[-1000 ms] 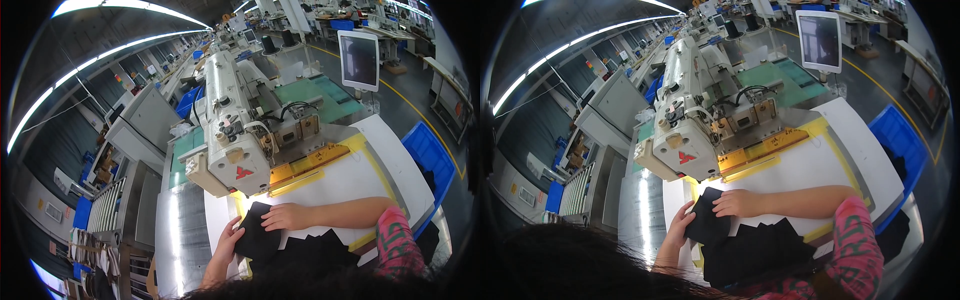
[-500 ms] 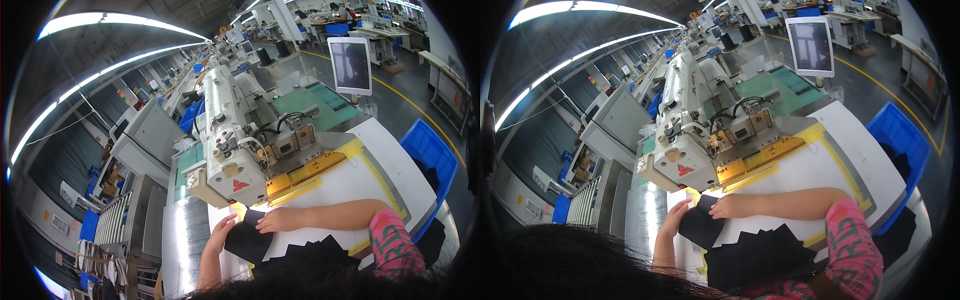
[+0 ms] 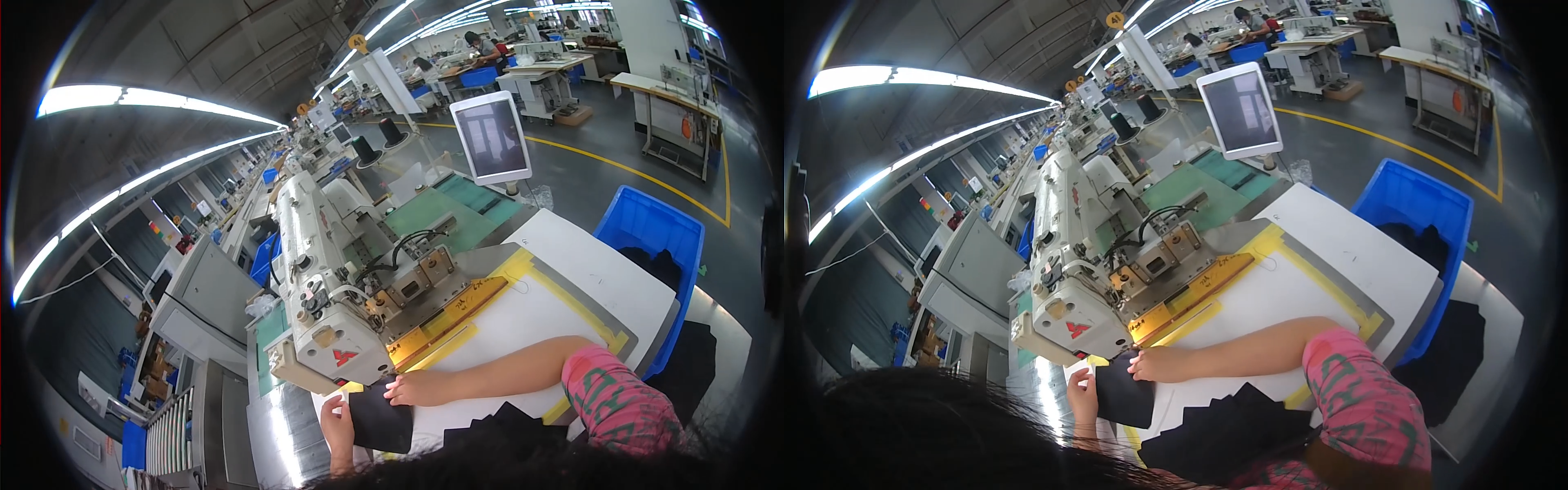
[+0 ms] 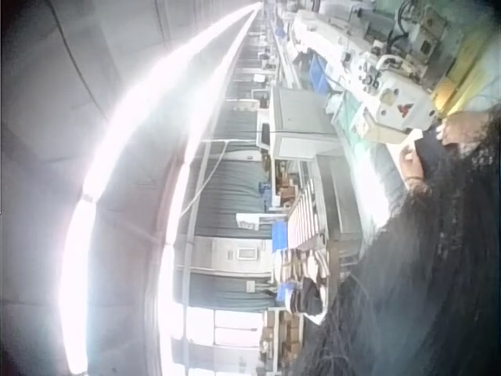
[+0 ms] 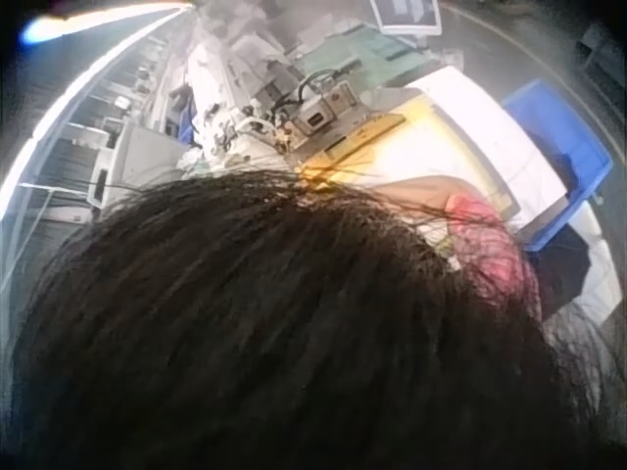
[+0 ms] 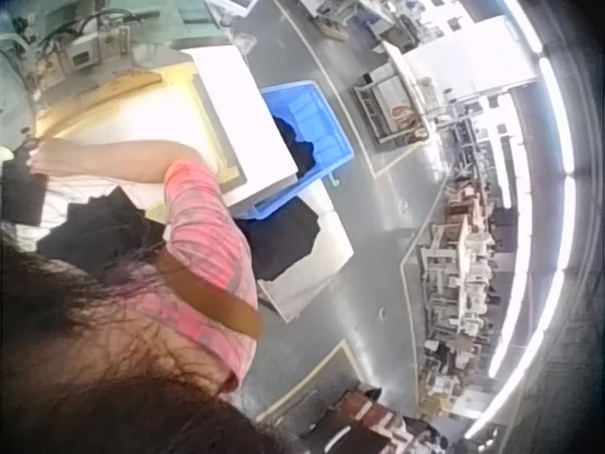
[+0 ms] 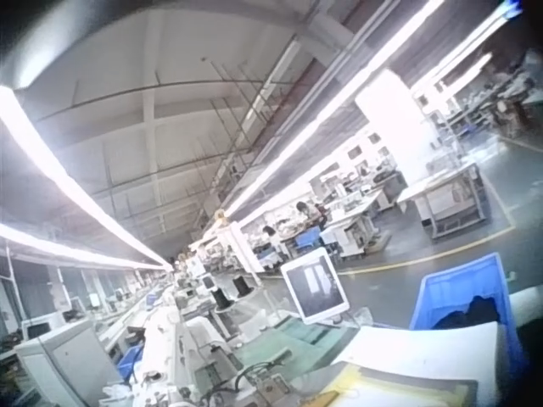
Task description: Sewing leather pieces using an industrial sewing machine.
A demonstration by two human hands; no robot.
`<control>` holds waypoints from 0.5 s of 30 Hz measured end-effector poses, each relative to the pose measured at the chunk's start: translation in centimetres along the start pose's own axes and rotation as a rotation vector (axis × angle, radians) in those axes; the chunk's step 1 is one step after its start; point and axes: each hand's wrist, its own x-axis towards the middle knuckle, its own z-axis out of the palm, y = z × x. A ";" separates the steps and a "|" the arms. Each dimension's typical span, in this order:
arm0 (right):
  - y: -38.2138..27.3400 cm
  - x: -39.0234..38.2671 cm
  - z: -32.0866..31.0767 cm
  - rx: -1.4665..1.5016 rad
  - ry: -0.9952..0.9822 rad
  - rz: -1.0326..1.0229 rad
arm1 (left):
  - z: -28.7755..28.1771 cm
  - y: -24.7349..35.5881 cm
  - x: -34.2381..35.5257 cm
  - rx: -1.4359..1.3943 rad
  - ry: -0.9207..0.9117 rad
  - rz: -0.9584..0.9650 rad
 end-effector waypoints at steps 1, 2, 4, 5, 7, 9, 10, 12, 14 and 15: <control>0.2 -0.2 0.3 -0.005 0.006 0.057 | 0.2 -0.1 -0.3 0.036 0.082 0.088; 0.4 -0.7 0.1 -0.008 0.009 0.069 | 0.3 0.2 -0.5 0.033 0.073 0.096; 0.0 -2.0 -1.2 -0.125 -0.061 0.224 | -0.3 1.5 -1.6 0.063 -0.009 0.168; -0.2 -3.2 -2.2 -0.121 -0.060 0.234 | -0.3 2.5 -2.5 0.009 -0.057 0.192; -0.5 -5.8 -4.5 -0.297 -0.132 0.302 | -0.1 3.0 -4.5 0.048 -0.077 0.361; 0.5 -7.9 -4.4 -0.312 -0.147 0.321 | 0.1 4.1 -5.9 0.071 -0.113 0.433; 0.8 -8.8 -4.2 -0.331 -0.155 0.347 | 0.4 5.5 -6.3 0.086 -0.134 0.508; 0.4 -8.9 -3.9 -0.361 -0.143 0.232 | 1.1 7.6 -6.5 0.105 -0.146 0.572; -0.1 -7.5 -2.4 -0.101 0.056 -0.031 | 1.6 9.0 -6.3 0.041 -0.193 0.595; -0.4 -6.6 -2.4 -0.053 0.061 -0.074 | 1.7 9.5 -6.2 0.129 -0.279 0.520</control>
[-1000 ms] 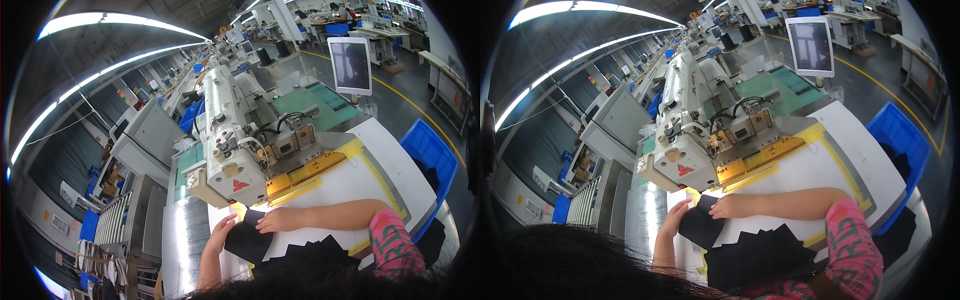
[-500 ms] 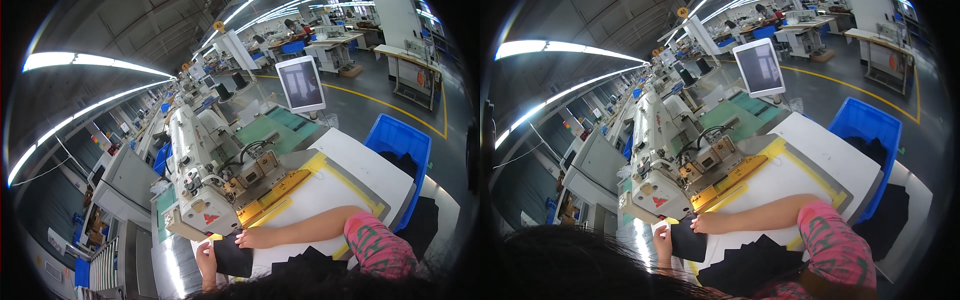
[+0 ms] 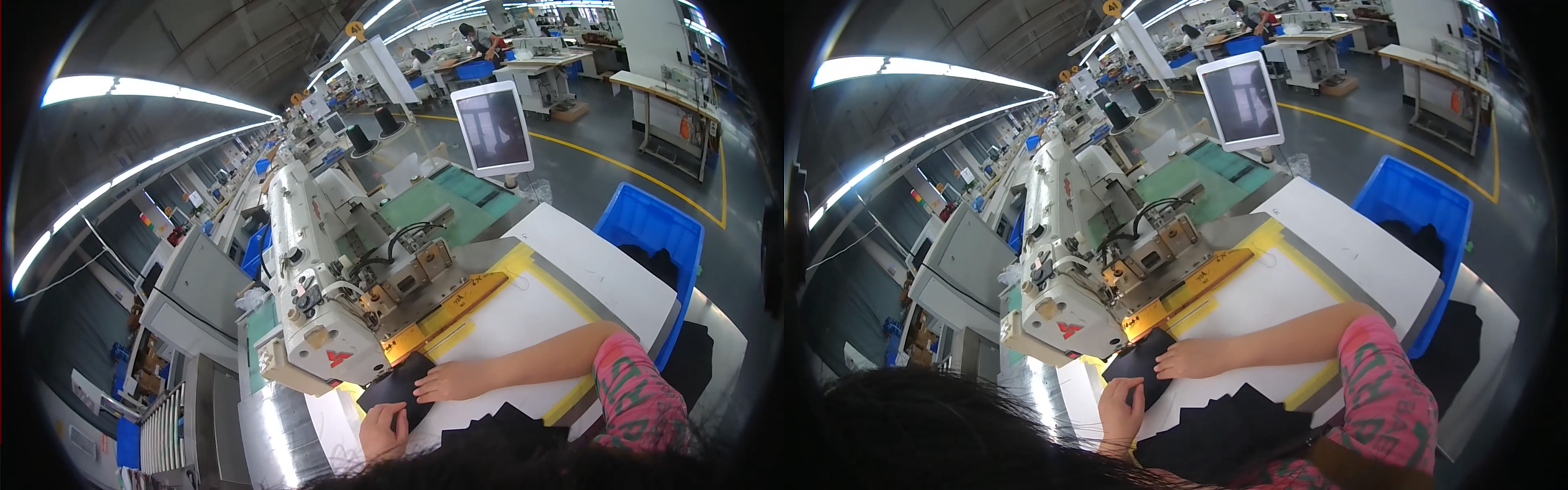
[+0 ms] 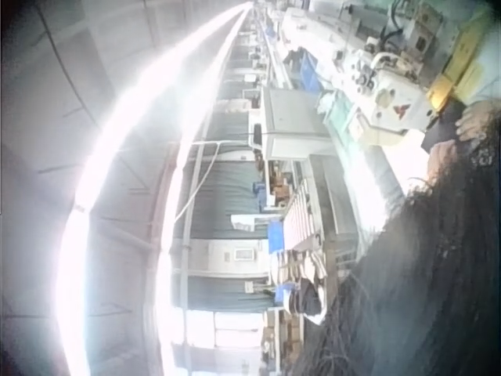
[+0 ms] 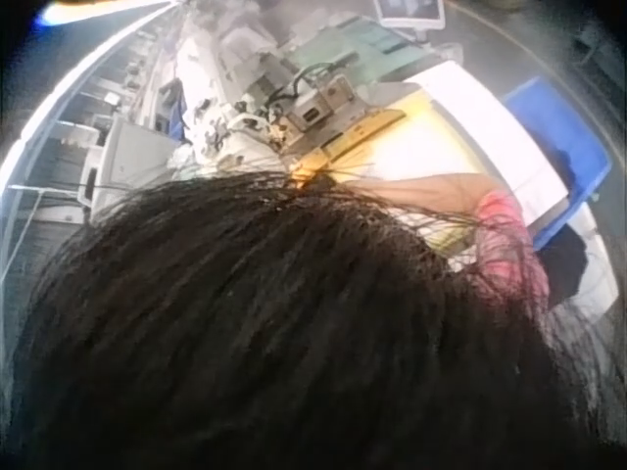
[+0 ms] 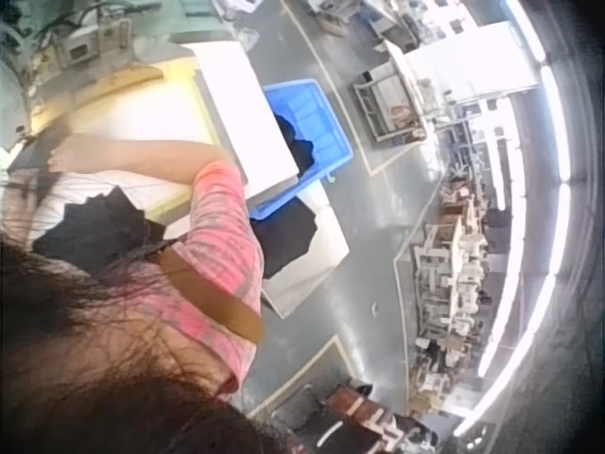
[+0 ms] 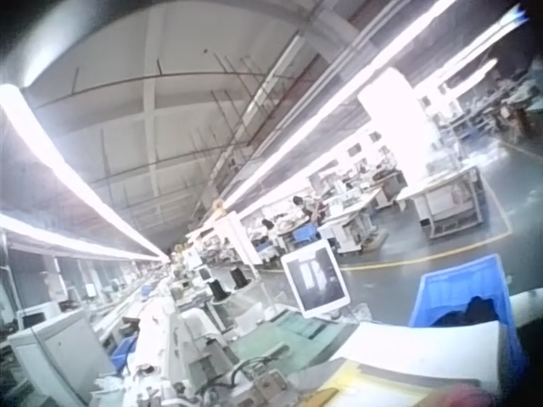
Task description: Sewing leather pieces using an industrial sewing machine.
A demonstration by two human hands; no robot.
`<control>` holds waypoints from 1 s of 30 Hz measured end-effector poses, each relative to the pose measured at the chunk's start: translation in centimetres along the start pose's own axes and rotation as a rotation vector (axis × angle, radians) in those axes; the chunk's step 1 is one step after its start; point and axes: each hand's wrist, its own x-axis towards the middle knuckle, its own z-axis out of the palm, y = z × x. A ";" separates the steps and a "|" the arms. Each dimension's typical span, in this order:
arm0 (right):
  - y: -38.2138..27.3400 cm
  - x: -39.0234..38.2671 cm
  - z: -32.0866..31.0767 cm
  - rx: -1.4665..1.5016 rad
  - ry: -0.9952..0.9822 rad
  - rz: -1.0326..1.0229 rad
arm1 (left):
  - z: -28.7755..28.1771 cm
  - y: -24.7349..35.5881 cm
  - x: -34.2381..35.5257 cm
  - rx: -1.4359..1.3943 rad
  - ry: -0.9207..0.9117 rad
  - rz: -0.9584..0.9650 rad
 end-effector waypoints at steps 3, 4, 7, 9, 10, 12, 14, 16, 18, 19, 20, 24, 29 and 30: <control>0.6 3.3 -0.9 0.077 -0.253 -0.056 | 2.3 -1.9 0.4 0.251 -0.019 0.100; 1.1 3.3 -0.4 0.072 -0.249 -0.070 | 2.8 -2.6 0.0 0.273 -0.140 -0.009; 2.2 3.1 1.5 0.098 0.056 -0.182 | 2.6 -2.8 -1.6 0.440 -0.157 -0.031; 2.3 3.3 1.8 0.123 -0.112 -0.062 | 2.3 -2.4 -2.3 0.485 -0.124 -0.051; 2.2 3.2 2.0 0.123 -0.113 -0.081 | 2.1 -2.2 -2.7 0.481 -0.135 -0.086; 2.0 2.9 2.3 0.098 0.084 -0.212 | 1.5 -2.2 -3.0 0.533 -0.140 -0.097; 2.3 2.5 2.3 0.137 0.096 -0.217 | 0.4 -3.0 -1.6 0.402 -0.149 -0.246; 2.3 2.2 2.1 0.178 0.099 -0.229 | -0.2 -5.3 -0.7 0.304 -0.033 -0.228; 2.1 1.7 1.5 0.193 -0.005 -0.053 | 0.0 -7.1 0.1 0.321 -0.025 -0.267; 2.1 1.7 1.1 0.176 -0.012 -0.072 | 0.0 -7.7 1.0 0.335 -0.034 -0.289; 1.8 1.6 1.1 0.154 -0.037 -0.054 | 0.5 -8.4 1.1 0.200 -0.049 -0.375; 1.3 1.7 1.9 0.117 -0.043 -0.015 | -0.7 -8.9 2.6 -0.004 -0.387 -0.457; 0.8 5.3 3.4 0.118 -0.036 -0.022 | -1.4 -13.4 0.8 -0.408 -0.142 -0.689; 0.7 6.3 3.4 0.068 -0.061 -0.017 | -1.5 -13.7 0.5 -0.437 -0.003 -0.719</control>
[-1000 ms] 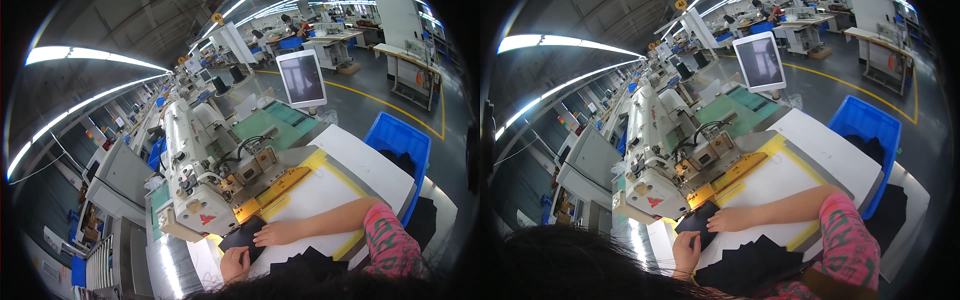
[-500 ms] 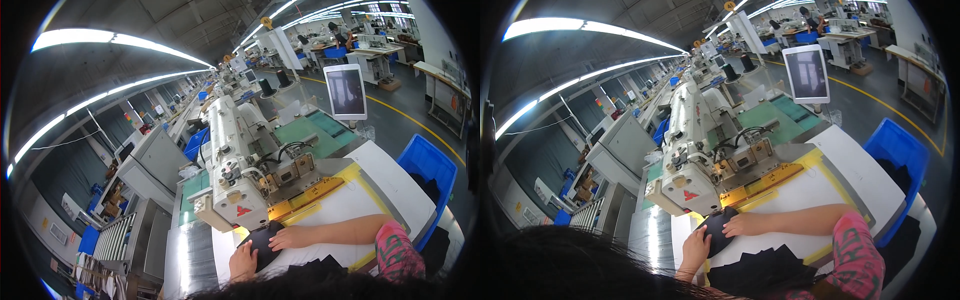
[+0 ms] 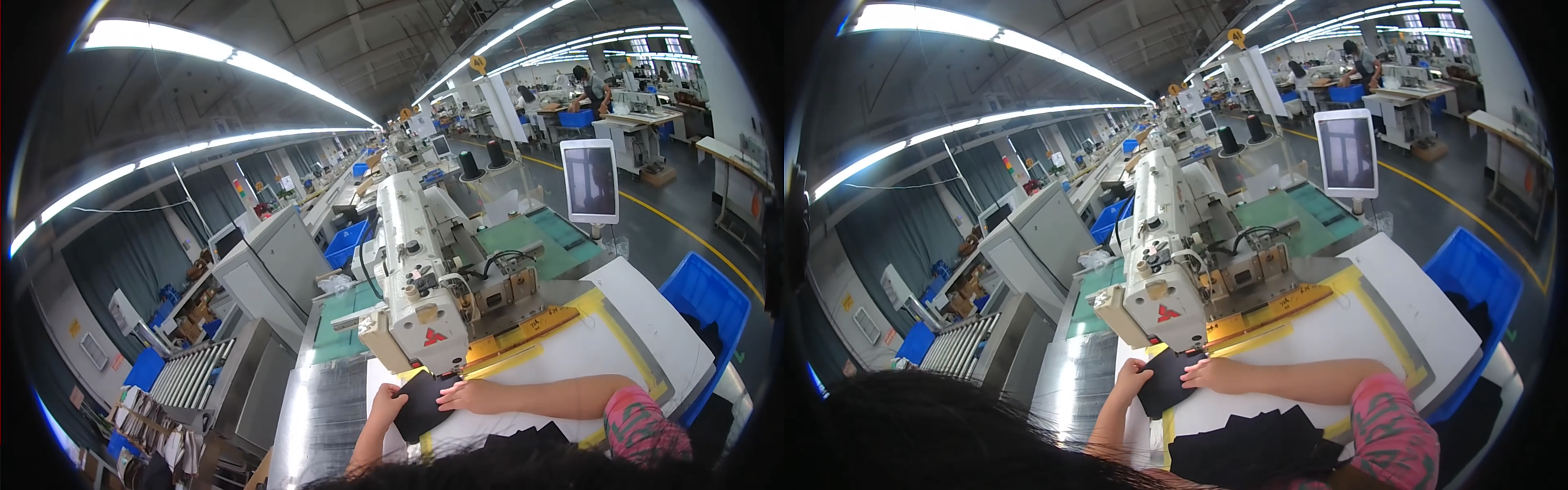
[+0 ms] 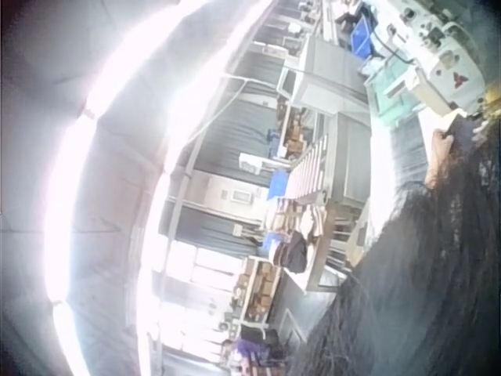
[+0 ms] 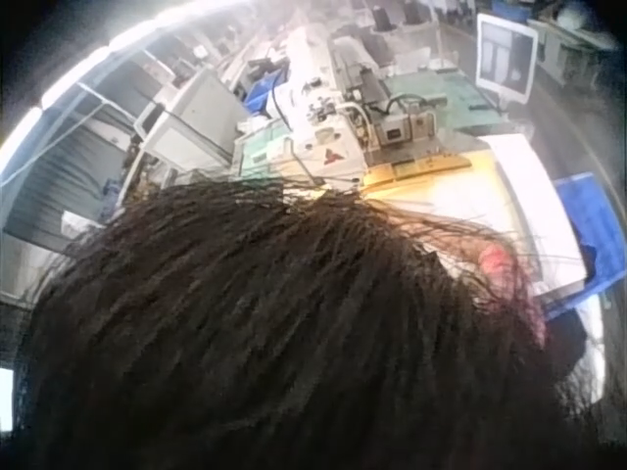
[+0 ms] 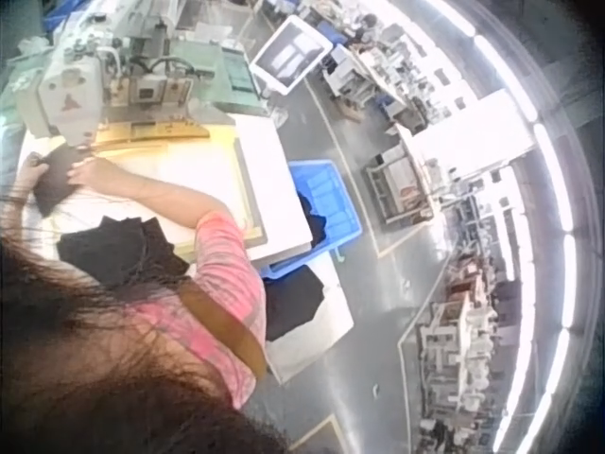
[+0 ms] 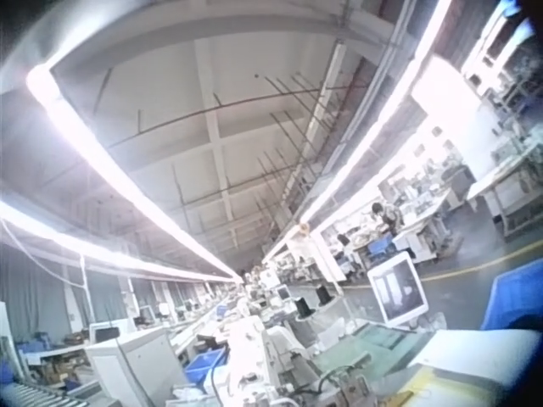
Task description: Sewing leather pieces using an industrial sewing machine.
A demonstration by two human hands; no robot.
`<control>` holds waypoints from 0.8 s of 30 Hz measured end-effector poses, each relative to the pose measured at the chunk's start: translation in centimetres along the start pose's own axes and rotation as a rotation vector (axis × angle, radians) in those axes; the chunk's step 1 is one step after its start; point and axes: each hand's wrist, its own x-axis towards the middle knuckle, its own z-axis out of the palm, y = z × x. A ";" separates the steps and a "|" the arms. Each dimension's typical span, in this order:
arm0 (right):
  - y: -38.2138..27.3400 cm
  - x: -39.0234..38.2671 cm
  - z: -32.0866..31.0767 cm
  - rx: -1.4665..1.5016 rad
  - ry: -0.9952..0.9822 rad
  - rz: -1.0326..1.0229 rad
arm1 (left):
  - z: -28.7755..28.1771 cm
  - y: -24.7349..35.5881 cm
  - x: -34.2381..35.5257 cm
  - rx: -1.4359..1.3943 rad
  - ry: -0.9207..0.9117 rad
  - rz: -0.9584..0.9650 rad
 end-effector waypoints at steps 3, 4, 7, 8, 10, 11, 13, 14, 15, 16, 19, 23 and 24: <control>0.7 1.5 0.3 -0.039 -0.049 0.024 | -0.2 -0.5 -0.3 -0.025 0.206 0.042; 1.1 1.5 0.5 -0.038 -0.042 0.044 | -0.2 -0.6 -0.4 0.015 0.295 0.085; 0.7 -0.4 -0.2 -0.119 -0.029 0.134 | 0.3 -1.4 -0.9 0.083 0.393 0.142; 0.5 -1.9 -1.1 -0.206 -0.027 0.212 | 0.8 -0.2 -2.2 0.227 0.422 0.226; 0.3 -5.4 -2.8 -0.374 -0.006 0.307 | 1.8 1.7 -5.0 0.394 0.437 0.336; 0.5 -6.3 -4.7 -0.318 -0.159 0.480 | 2.1 2.3 -6.1 0.380 0.328 0.377; 0.8 -8.4 -6.3 -0.257 -0.329 0.652 | 3.7 3.8 -8.2 0.462 0.160 0.387; 1.0 -10.0 -6.3 -0.285 -0.240 0.640 | 4.7 4.7 -8.9 0.457 0.089 0.471; 0.9 -11.2 -6.2 -0.311 -0.148 0.633 | 5.7 5.8 -9.3 0.453 0.013 0.558; 0.4 -11.6 -5.7 -0.355 -0.100 0.610 | 6.5 6.7 -9.2 0.562 -0.074 0.664; -1.1 -12.3 -4.4 -0.337 0.018 0.563 | 9.7 7.8 -7.8 0.535 -0.231 0.827; 0.1 -11.7 -5.0 -0.313 -0.045 0.615 | 13.0 8.9 -4.9 0.667 -0.192 0.991; 0.3 -11.0 -5.6 -0.348 -0.093 0.620 | 13.7 8.3 -3.9 0.661 -0.178 0.960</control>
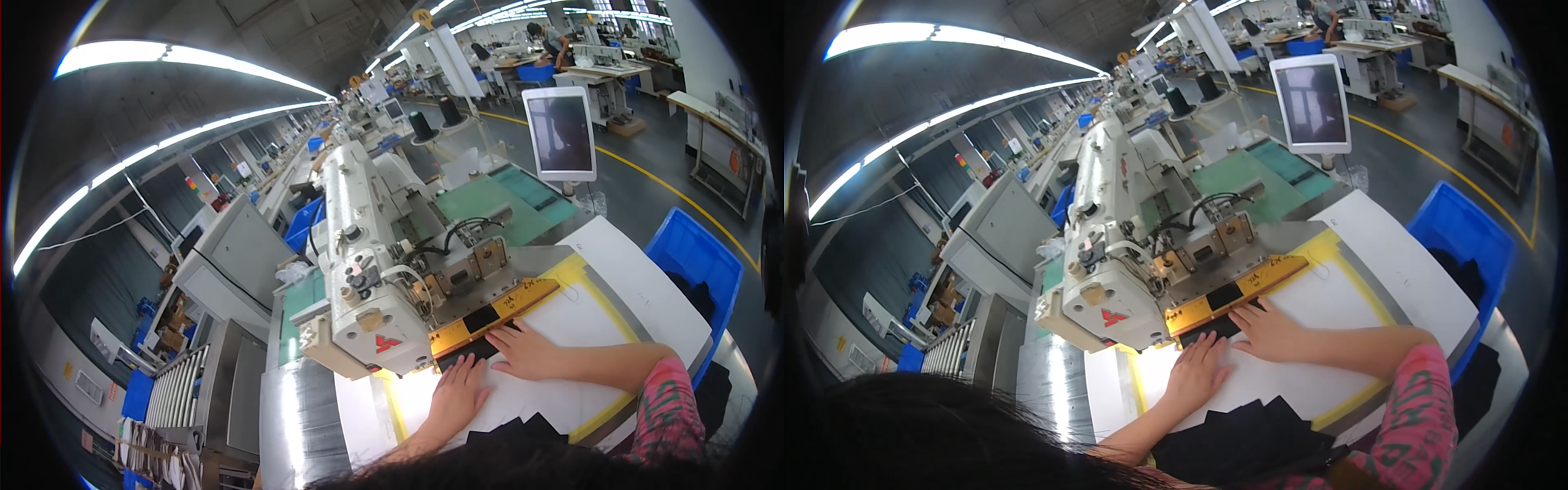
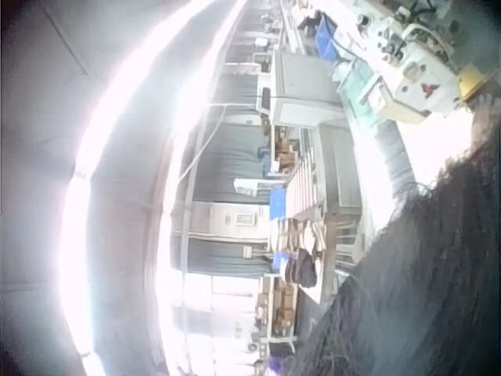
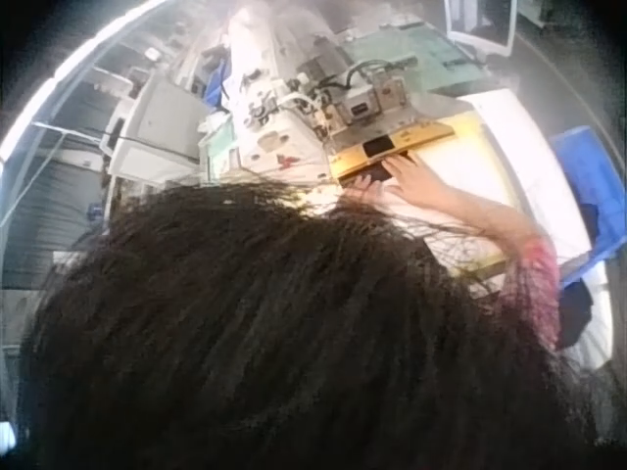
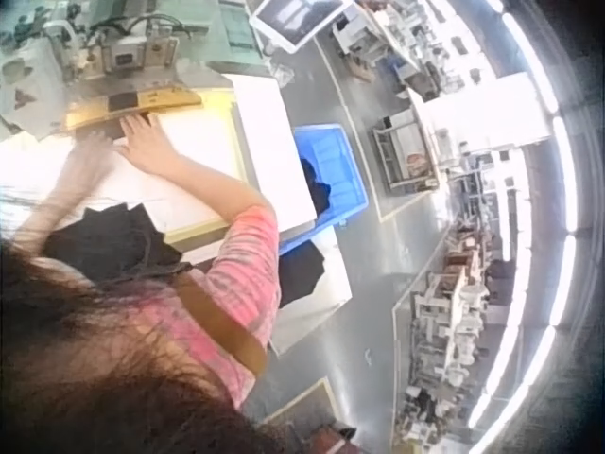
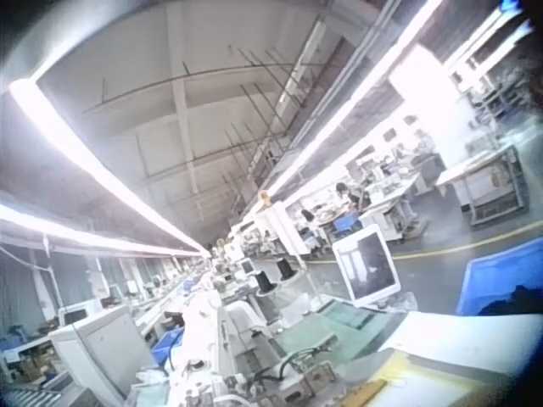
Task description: Sewing leather pieces using an industrial sewing machine.
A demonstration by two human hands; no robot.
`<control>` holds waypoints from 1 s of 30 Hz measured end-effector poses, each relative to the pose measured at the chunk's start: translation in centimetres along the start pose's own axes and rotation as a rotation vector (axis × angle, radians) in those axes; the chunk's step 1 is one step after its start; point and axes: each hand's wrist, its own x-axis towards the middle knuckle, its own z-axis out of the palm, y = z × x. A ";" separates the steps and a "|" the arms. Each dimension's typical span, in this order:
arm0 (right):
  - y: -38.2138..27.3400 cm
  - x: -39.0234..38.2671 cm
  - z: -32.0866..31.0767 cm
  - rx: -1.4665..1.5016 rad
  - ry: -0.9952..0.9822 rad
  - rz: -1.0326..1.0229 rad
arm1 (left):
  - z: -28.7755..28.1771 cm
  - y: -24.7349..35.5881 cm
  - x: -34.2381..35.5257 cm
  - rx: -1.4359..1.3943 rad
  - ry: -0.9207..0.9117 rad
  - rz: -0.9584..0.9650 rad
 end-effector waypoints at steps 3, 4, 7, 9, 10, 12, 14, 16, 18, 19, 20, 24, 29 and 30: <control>-0.5 -0.8 -1.0 0.093 0.013 0.053 | 0.1 1.0 0.7 0.043 -0.035 -0.064; -0.2 -1.3 -0.4 0.087 0.093 -0.004 | -0.2 1.3 0.5 0.055 -0.032 -0.065; -0.1 -1.7 -0.4 0.133 0.076 -0.031 | -0.8 1.0 0.0 0.026 -0.039 -0.054; 0.0 -1.2 -0.5 0.128 0.063 -0.022 | -0.6 1.0 -0.1 0.029 -0.042 -0.077; -0.2 -0.9 -0.7 0.073 0.043 -0.017 | -0.5 1.0 0.2 0.052 -0.057 -0.096; -0.1 -0.6 -0.6 0.027 0.029 -0.005 | -0.3 0.7 0.8 0.051 -0.084 -0.122; 0.3 -0.6 -0.2 0.083 0.044 0.015 | -0.3 0.8 1.3 0.064 -0.094 -0.142; 0.3 -0.7 -0.2 0.138 0.084 0.028 | -0.4 0.7 0.9 0.073 -0.071 -0.128; -0.3 -1.9 -0.5 0.140 0.069 0.010 | -0.9 0.9 0.2 0.090 -0.062 -0.107; -0.5 -2.2 -0.5 0.142 0.057 -0.011 | -1.0 0.7 0.3 0.088 -0.065 -0.106; -0.3 -1.8 -0.4 0.145 0.055 -0.009 | -1.0 0.6 0.3 0.095 -0.064 -0.106; 0.6 -0.5 -0.5 0.087 0.007 -0.001 | -0.7 0.1 0.9 0.090 -0.073 -0.164; 0.4 -1.2 -0.4 0.122 0.025 -0.008 | -0.9 0.1 0.5 0.088 -0.048 -0.129; 0.0 -1.5 -0.7 0.147 0.038 0.000 | -1.0 0.2 0.4 0.086 -0.043 -0.117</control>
